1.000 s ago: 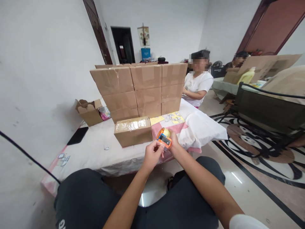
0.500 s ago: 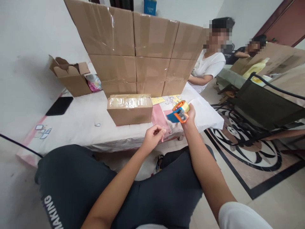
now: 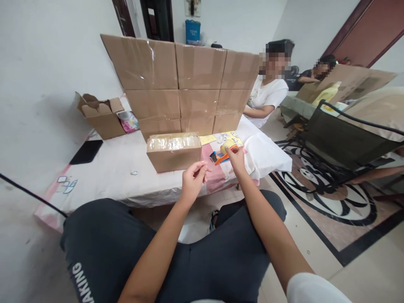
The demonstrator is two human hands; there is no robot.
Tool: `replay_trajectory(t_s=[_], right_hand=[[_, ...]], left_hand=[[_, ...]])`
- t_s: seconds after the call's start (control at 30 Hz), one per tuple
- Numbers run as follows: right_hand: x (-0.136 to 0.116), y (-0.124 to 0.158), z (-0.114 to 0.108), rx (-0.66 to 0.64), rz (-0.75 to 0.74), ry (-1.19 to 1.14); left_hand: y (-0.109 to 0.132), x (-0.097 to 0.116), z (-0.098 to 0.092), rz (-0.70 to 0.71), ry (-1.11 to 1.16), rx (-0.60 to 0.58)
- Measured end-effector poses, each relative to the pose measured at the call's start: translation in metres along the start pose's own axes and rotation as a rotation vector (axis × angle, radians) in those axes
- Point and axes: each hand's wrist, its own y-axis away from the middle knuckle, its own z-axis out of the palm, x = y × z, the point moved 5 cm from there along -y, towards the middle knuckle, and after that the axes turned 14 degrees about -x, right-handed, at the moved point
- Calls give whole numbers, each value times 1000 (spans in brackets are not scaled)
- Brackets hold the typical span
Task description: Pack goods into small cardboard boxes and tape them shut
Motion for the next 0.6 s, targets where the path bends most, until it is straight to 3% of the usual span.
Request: replay_trajectory(t_s=[0.17,0.23,0.37,0.47,0.53,0.6], right_hand=[[-66,48,27,-402,-425,-11],[-84,62,38,-475,-523,-6],[-93,65,50,-486,-580,86],[-98,56,47,-466,-651,169],[-108,48,37,-427,-722,222],[-125,36,31,-418,-789,289]], left_hand=[[-3,7,-7,27,-154,40],[-3,5,-8,-15,-183,60],[-3,-10,-9,-136,-147,73],[-2,-16,-19,-252,-221,144],[-5,-3,-37,-231,-464,270],[-11,20,-55,-119,-822,345]])
